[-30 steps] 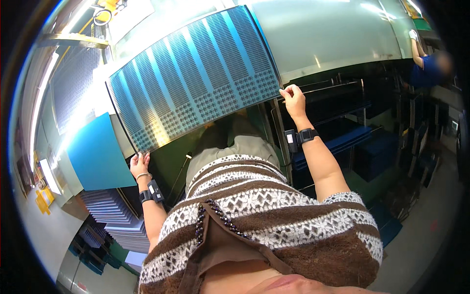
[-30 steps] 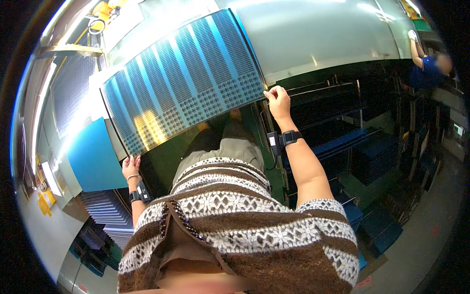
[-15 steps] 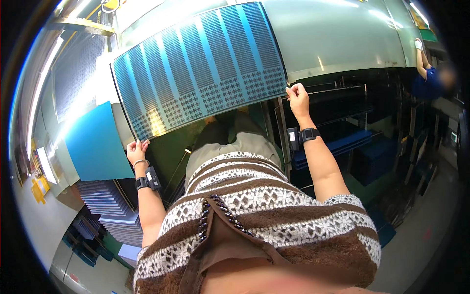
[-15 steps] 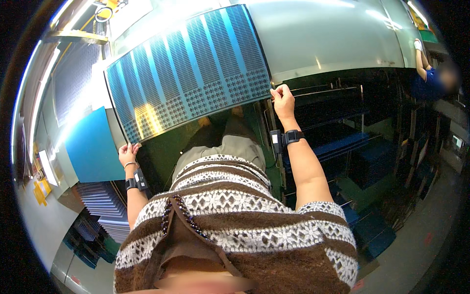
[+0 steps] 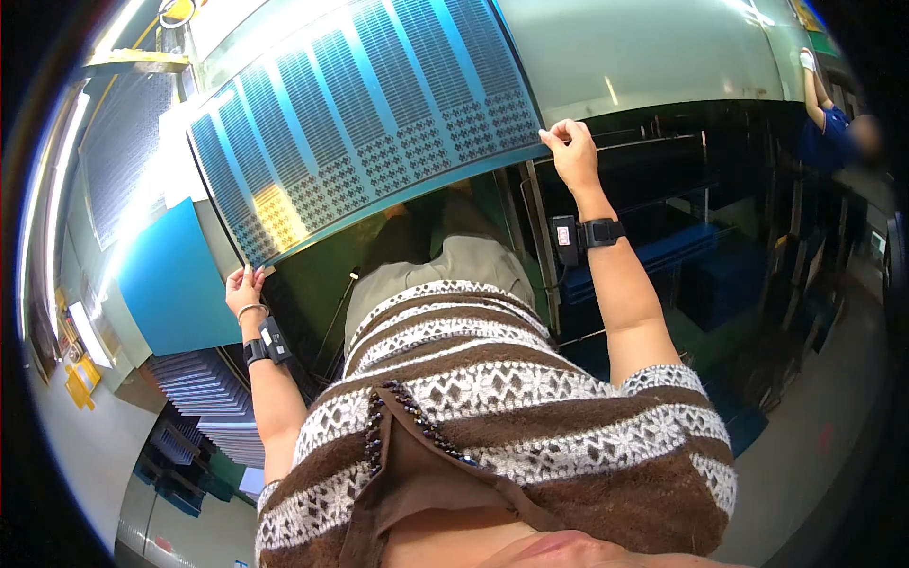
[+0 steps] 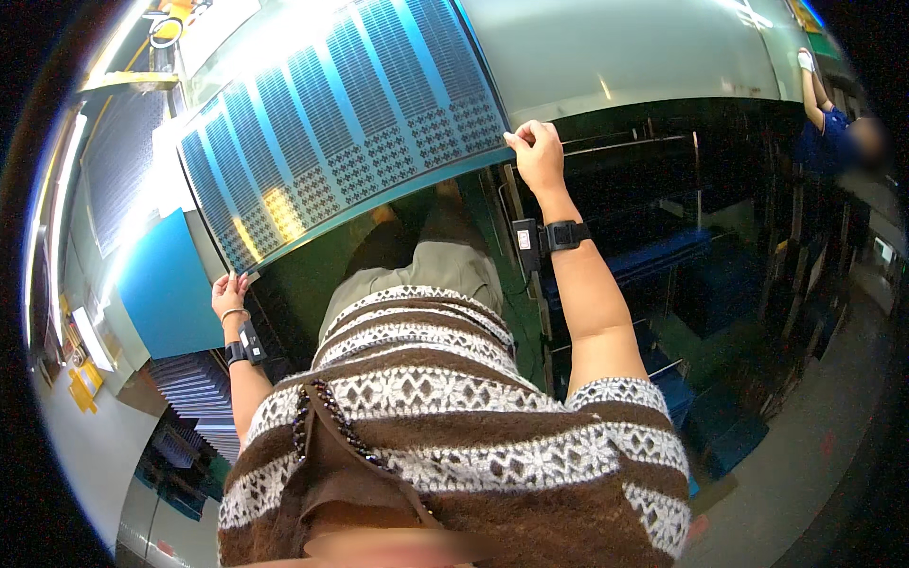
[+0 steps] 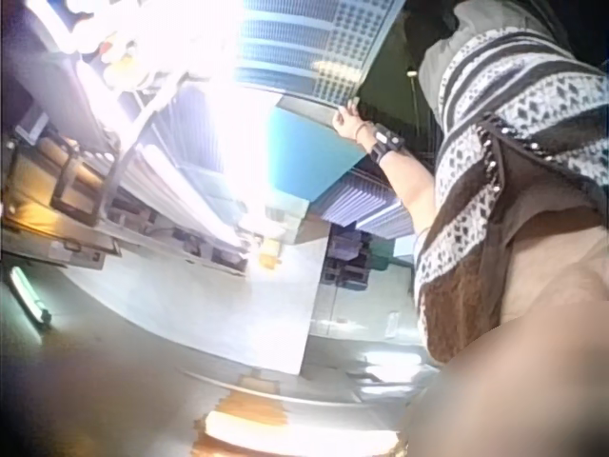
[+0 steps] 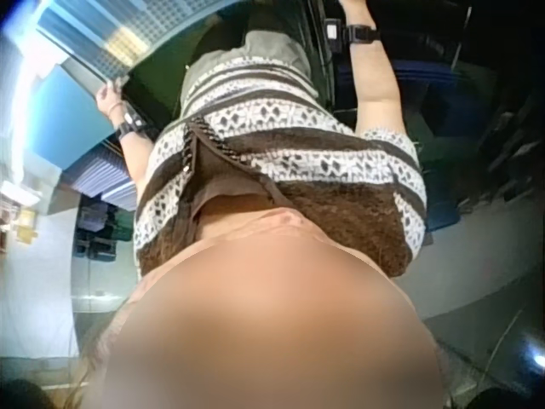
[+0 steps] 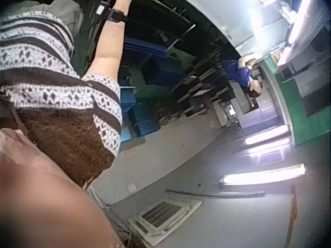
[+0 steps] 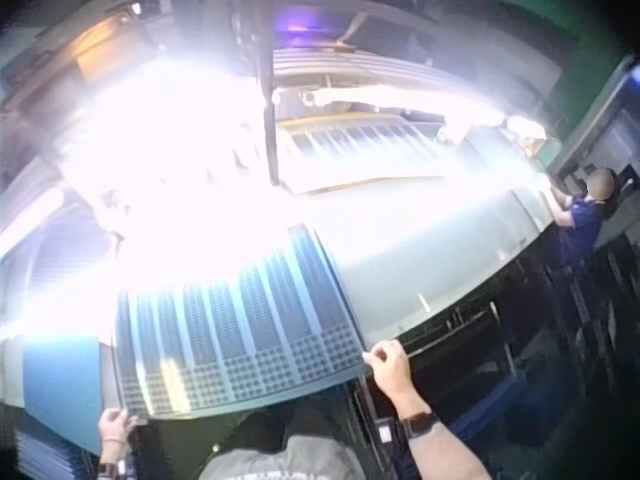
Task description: Inspecting and sorting various metal or glass panels and sheets on an industrial light table.
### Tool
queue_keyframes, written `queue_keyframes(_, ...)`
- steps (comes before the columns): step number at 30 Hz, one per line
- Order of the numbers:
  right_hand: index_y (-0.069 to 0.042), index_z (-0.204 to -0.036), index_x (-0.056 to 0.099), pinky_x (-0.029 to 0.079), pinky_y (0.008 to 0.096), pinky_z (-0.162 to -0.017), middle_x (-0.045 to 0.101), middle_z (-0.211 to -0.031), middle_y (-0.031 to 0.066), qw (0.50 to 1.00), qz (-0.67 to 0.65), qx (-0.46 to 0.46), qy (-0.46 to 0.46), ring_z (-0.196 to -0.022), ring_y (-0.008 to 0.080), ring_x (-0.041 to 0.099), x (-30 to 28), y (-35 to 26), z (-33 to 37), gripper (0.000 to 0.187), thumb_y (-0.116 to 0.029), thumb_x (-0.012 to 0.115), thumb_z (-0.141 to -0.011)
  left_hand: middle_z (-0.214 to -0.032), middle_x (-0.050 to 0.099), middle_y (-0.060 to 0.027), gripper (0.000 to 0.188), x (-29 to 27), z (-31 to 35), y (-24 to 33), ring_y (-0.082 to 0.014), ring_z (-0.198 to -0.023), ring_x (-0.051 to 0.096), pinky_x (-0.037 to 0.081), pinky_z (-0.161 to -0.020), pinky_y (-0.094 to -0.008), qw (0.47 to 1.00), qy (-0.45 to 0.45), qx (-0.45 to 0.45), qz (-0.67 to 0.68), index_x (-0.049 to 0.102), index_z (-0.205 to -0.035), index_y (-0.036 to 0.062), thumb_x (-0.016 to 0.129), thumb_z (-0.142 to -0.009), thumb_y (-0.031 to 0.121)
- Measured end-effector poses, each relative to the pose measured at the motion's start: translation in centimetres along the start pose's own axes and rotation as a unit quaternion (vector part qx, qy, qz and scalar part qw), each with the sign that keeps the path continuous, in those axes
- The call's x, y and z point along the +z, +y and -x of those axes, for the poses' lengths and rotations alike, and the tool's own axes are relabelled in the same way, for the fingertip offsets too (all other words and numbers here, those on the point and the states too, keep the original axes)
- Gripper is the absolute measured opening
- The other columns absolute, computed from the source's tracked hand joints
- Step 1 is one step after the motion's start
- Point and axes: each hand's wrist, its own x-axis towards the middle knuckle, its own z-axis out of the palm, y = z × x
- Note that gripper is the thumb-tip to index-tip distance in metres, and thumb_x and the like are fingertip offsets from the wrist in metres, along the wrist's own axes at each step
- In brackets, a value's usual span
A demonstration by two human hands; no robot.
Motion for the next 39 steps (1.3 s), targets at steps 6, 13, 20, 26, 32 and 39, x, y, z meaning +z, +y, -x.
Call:
queue_keyframes(6, -0.003, -0.070, 0.055, 0.042, 0.0318, -0.060, 0.052, -0.067, 0.0079, 1.000, -0.008, 0.021, -0.010, -0.065, 0.0212, 0.052, 0.3, 1.3, 0.4, 0.019, -0.016, 0.068, -0.072, -0.082, 0.058, -0.0096, 0.015, 0.4, 0.3, 0.6, -0.0221, -0.073, 0.064, 0.055, -0.059, -0.0246, 1.000, -0.004, -0.003, 0.000, 0.049, -0.091, -0.0019, 0.059, -0.083, 0.006)
queue_keyframes(13, -0.002, -0.071, 0.052, 0.041, 0.0279, -0.055, 0.053, -0.061, 0.0053, 0.995, -0.068, 0.071, -0.013, -0.056, 0.0142, 0.049, 0.9, 1.3, 1.0, 0.019, -0.015, 0.066, -0.075, -0.084, 0.058, -0.0112, 0.015, 0.2, 0.6, 0.6, -0.0229, -0.074, 0.064, 0.055, -0.060, -0.0248, 1.000, -0.004, 0.006, -0.010, 0.048, -0.092, -0.0029, 0.057, -0.084, 0.005)
queue_keyframes(20, -0.002, -0.073, 0.051, 0.041, 0.0272, -0.054, 0.052, -0.060, 0.0045, 0.994, -0.082, 0.069, -0.006, -0.055, 0.0136, 0.048, 1.1, 1.2, 1.0, 0.018, -0.014, 0.064, -0.077, -0.083, 0.058, -0.0110, 0.013, 0.4, 0.9, 0.6, -0.0218, -0.073, 0.064, 0.055, -0.060, -0.0240, 1.000, -0.001, 0.012, -0.026, 0.048, -0.091, -0.0032, 0.057, -0.084, 0.005)
queue_keyframes(26, -0.003, -0.073, 0.048, 0.039, 0.0286, -0.053, 0.048, -0.059, 0.0050, 0.996, -0.083, 0.030, -0.020, -0.054, 0.0147, 0.044, 1.8, 2.1, 0.8, 0.019, -0.014, 0.062, -0.079, -0.080, 0.056, -0.0101, 0.010, 1.3, 1.7, 1.0, -0.0216, -0.070, 0.064, 0.055, -0.058, -0.0244, 0.997, 0.025, 0.066, -0.021, 0.049, -0.089, -0.0026, 0.056, -0.084, 0.003)
queue_keyframes(32, -0.001, -0.075, 0.047, 0.041, 0.0294, -0.062, 0.047, -0.069, 0.0074, 0.999, -0.023, -0.031, 0.011, -0.063, 0.0177, 0.044, 2.0, 1.0, 0.8, 0.016, -0.010, 0.059, -0.080, -0.075, 0.057, -0.0059, 0.003, 3.6, 4.3, 6.4, -0.0155, -0.066, 0.063, 0.052, -0.058, -0.0246, 0.937, 0.104, 0.302, -0.138, 0.052, -0.085, -0.0011, 0.055, -0.084, 0.001)
queue_keyframes(39, -0.004, -0.072, 0.043, 0.035, 0.0231, -0.057, 0.038, -0.067, -0.0014, 0.997, -0.075, -0.025, -0.022, -0.062, 0.0092, 0.036, 1.8, 2.9, 1.4, 0.020, -0.011, 0.057, -0.084, -0.065, 0.053, -0.0076, 0.019, 1.2, 1.4, 0.7, -0.0190, -0.061, 0.052, 0.042, -0.057, -0.0306, 0.893, 0.175, 0.285, -0.300, 0.055, -0.068, 0.0027, 0.068, -0.072, 0.015)
